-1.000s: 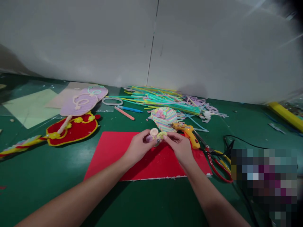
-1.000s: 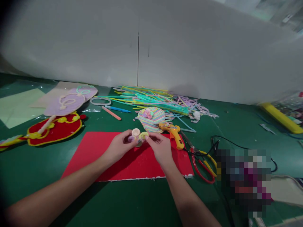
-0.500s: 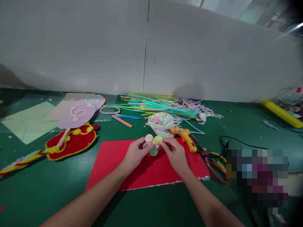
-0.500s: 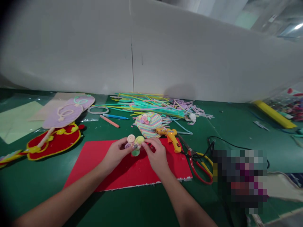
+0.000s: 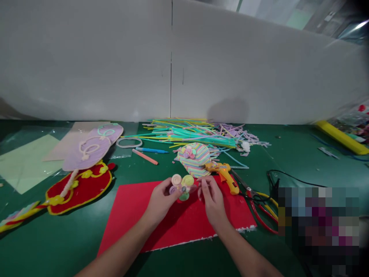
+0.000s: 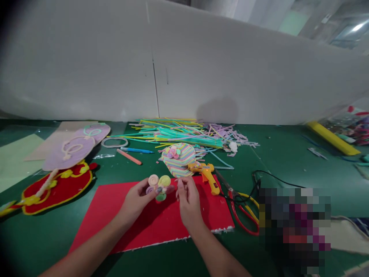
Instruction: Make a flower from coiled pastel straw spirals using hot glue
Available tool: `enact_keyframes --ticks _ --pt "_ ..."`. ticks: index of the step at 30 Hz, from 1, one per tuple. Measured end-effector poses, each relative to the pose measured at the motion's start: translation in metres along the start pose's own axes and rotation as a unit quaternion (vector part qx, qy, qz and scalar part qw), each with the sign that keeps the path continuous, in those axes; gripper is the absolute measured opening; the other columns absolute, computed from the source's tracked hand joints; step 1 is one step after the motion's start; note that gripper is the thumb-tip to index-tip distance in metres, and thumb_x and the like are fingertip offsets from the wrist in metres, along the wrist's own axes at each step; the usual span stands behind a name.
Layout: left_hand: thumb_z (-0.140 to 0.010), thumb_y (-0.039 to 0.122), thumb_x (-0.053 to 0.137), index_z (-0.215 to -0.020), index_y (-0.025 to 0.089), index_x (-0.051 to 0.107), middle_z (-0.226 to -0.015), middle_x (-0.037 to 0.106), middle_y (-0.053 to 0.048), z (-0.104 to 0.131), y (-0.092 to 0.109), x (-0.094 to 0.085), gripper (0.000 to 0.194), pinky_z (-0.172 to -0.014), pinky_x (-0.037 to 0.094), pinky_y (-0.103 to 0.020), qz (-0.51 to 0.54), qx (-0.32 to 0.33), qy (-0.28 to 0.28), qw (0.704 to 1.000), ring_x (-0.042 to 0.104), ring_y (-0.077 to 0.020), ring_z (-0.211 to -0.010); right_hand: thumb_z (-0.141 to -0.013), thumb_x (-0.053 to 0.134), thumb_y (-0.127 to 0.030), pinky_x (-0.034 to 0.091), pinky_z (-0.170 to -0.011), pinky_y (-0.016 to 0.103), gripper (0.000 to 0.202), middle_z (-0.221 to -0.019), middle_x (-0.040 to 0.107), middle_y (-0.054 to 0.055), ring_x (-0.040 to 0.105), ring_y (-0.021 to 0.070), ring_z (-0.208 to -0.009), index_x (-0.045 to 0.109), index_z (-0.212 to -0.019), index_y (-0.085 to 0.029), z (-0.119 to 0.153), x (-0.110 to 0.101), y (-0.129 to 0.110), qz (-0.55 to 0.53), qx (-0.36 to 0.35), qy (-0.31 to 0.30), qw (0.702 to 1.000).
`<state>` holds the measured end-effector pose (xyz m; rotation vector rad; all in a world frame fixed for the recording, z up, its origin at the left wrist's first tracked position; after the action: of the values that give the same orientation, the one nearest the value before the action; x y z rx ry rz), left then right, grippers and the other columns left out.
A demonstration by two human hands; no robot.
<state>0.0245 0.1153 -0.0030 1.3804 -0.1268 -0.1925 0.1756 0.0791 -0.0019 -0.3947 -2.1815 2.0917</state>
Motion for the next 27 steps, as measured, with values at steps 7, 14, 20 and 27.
enact_keyframes --ticks 7,14,20,27 --pt "-0.065 0.036 0.064 -0.081 0.015 0.062 -0.076 0.063 -0.003 -0.0017 -0.0004 -0.0023 0.027 -0.064 0.045 -0.027 -0.024 -0.013 -0.006 1.0 0.056 -0.0177 -0.071 -0.085 0.046 -0.041 0.038 -0.05 0.023 0.022 -0.069 0.054 0.0 0.048 0.0122 -0.056 0.053 -0.088 -0.021 0.0016 0.0042 0.0028 0.03 0.013 -0.031 0.999" --pt "-0.062 0.037 0.066 -0.083 0.016 0.062 -0.076 0.064 -0.003 -0.002 0.0004 -0.0027 0.03 -0.066 0.045 -0.028 -0.017 -0.033 -0.015 0.999 0.056 -0.0189 -0.072 -0.087 0.043 -0.03 0.042 -0.066 0.026 0.018 -0.075 0.054 0.002 0.052 0.0147 -0.071 0.053 -0.077 -0.02 -0.0002 0.0025 -0.0053 0.059 -0.04 -0.033 0.997" --pt "-0.064 0.038 0.065 -0.081 0.015 0.061 -0.076 0.062 -0.002 -0.0038 -0.0026 -0.0011 0.029 -0.065 0.044 -0.026 -0.013 -0.014 -0.015 1.0 0.055 -0.0172 -0.071 -0.085 0.048 -0.026 0.043 -0.063 0.026 0.013 -0.072 0.056 0.002 0.053 0.0147 -0.068 0.056 -0.077 -0.019 0.0015 -0.0001 0.0002 0.058 -0.072 0.005 0.996" --pt "-0.065 0.031 0.067 -0.088 0.017 0.059 -0.08 0.061 -0.001 -0.0008 -0.0025 0.0036 0.029 -0.066 0.044 -0.024 0.001 0.021 -0.044 0.999 0.055 -0.0158 -0.074 -0.081 0.052 -0.024 0.044 -0.065 0.027 0.01 -0.082 0.057 0.005 0.055 0.0167 -0.076 0.058 -0.085 -0.018 -0.0002 0.0014 -0.0034 0.085 -0.091 -0.055 0.991"
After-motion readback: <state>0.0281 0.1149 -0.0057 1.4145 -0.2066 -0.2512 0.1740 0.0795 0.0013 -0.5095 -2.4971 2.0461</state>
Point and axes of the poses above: each hand's wrist, its own z-axis away from the middle knuckle, its own x-axis out of the palm, y = z × x, the point moved 3 cm from there along -z, towards the middle knuckle
